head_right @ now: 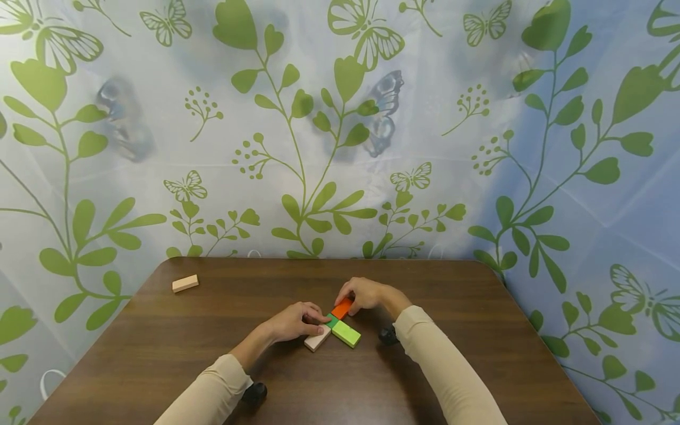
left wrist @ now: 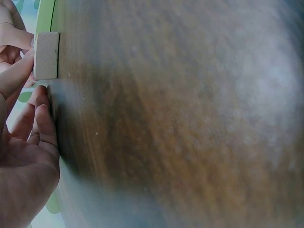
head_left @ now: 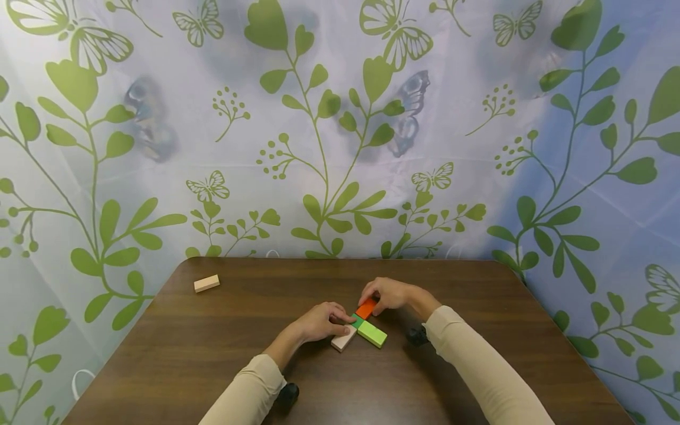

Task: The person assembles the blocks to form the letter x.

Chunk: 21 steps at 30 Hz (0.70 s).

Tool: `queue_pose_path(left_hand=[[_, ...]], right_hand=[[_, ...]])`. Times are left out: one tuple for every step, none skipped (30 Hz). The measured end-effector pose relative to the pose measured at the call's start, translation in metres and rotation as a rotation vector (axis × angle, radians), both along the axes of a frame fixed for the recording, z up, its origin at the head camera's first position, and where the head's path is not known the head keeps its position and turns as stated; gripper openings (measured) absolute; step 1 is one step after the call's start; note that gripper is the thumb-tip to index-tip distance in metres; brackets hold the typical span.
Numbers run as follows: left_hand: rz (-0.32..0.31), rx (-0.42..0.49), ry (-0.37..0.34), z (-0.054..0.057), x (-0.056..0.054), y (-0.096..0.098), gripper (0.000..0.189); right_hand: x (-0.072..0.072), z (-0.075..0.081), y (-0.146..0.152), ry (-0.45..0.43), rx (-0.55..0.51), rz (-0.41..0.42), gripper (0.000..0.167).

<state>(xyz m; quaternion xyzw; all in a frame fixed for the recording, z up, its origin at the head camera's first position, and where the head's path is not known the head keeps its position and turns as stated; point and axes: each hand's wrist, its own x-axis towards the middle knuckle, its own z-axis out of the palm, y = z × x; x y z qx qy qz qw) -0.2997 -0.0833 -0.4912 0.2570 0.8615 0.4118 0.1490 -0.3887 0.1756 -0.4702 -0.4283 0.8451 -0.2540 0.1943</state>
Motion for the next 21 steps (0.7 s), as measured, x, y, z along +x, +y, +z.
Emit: queue_pose_path(left_hand=[[0.000,0.000,0.000,-0.0001,-0.0001,-0.0001,0.028],[0.000,0.001,-0.001,0.0000,-0.0002,-0.0001,0.028],[-0.001,0.001,-0.001,-0.0003,-0.0005,-0.0003,0.028],[-0.003,0.001,-0.001,-0.0001,-0.0006,-0.0005,0.028],[-0.003,0.000,-0.003,-0.0001,-0.0009,-0.0006,0.028],[-0.002,0.003,-0.006,-0.0005,-0.0012,-0.0008,0.028],[-0.003,0.006,-0.006,-0.0009,-0.0015,-0.0008,0.028],[-0.003,0.010,-0.009,-0.0008,-0.0018,-0.0008,0.028],[-0.002,0.014,-0.012,-0.0009,-0.0018,-0.0007,0.027],[-0.001,0.014,-0.014,-0.0012,-0.0018,-0.0005,0.027],[-0.002,0.019,-0.017,-0.0014,-0.0018,-0.0002,0.027],[-0.003,0.022,-0.018,-0.0017,-0.0017,0.0001,0.027],[-0.006,0.022,-0.015,-0.0018,-0.0016,0.0002,0.027],[-0.008,0.024,-0.013,-0.0017,-0.0015,0.0004,0.027],[-0.010,0.023,-0.010,-0.0019,-0.0013,0.0004,0.028],[-0.013,0.023,-0.005,-0.0020,-0.0014,0.0006,0.028],[-0.016,0.027,-0.002,-0.0017,-0.0013,0.0007,0.028],[-0.015,0.027,-0.001,-0.0016,-0.0013,0.0007,0.028],[-0.014,0.027,0.000,-0.0016,-0.0015,0.0005,0.028],[-0.013,0.026,0.000,-0.0017,-0.0018,0.0002,0.028],[-0.010,0.023,-0.001,-0.0018,-0.0018,-0.0002,0.027]], right_hand=[[0.0004,-0.0001,-0.0005,-0.001,0.002,-0.004,0.036],[0.0004,-0.0004,-0.0009,0.002,0.002,-0.003,0.036],[0.0006,-0.0004,-0.0014,0.003,0.001,-0.001,0.036],[0.0004,-0.0008,-0.0018,0.005,0.001,0.000,0.036],[0.0004,-0.0007,-0.0023,0.004,-0.001,0.001,0.035],[0.0006,-0.0006,-0.0025,0.003,0.000,0.000,0.035],[0.0006,-0.0009,-0.0026,0.004,0.001,-0.001,0.035],[0.0007,-0.0011,-0.0027,0.005,0.000,-0.002,0.035],[0.0009,-0.0017,-0.0027,0.005,0.002,-0.006,0.035],[0.0011,-0.0022,-0.0025,0.007,0.005,-0.010,0.035],[0.0015,-0.0026,-0.0022,0.005,0.004,-0.014,0.034],[0.0019,-0.0034,-0.0017,0.007,0.011,-0.019,0.034],[0.0021,-0.0038,-0.0017,0.010,0.013,-0.021,0.034],[0.0025,-0.0037,-0.0018,0.011,0.013,-0.022,0.034],[0.0028,-0.0038,-0.0019,0.013,0.013,-0.024,0.034],[0.0029,-0.0040,-0.0019,0.014,0.013,-0.024,0.034],[0.0033,-0.0040,-0.0021,0.015,0.013,-0.024,0.033],[0.0036,-0.0039,-0.0025,0.019,0.013,-0.023,0.034],[0.0039,-0.0036,-0.0030,0.018,0.012,-0.023,0.034],[0.0042,-0.0034,-0.0036,0.017,0.011,-0.024,0.034],[0.0042,-0.0034,-0.0042,0.017,0.009,-0.024,0.034]])
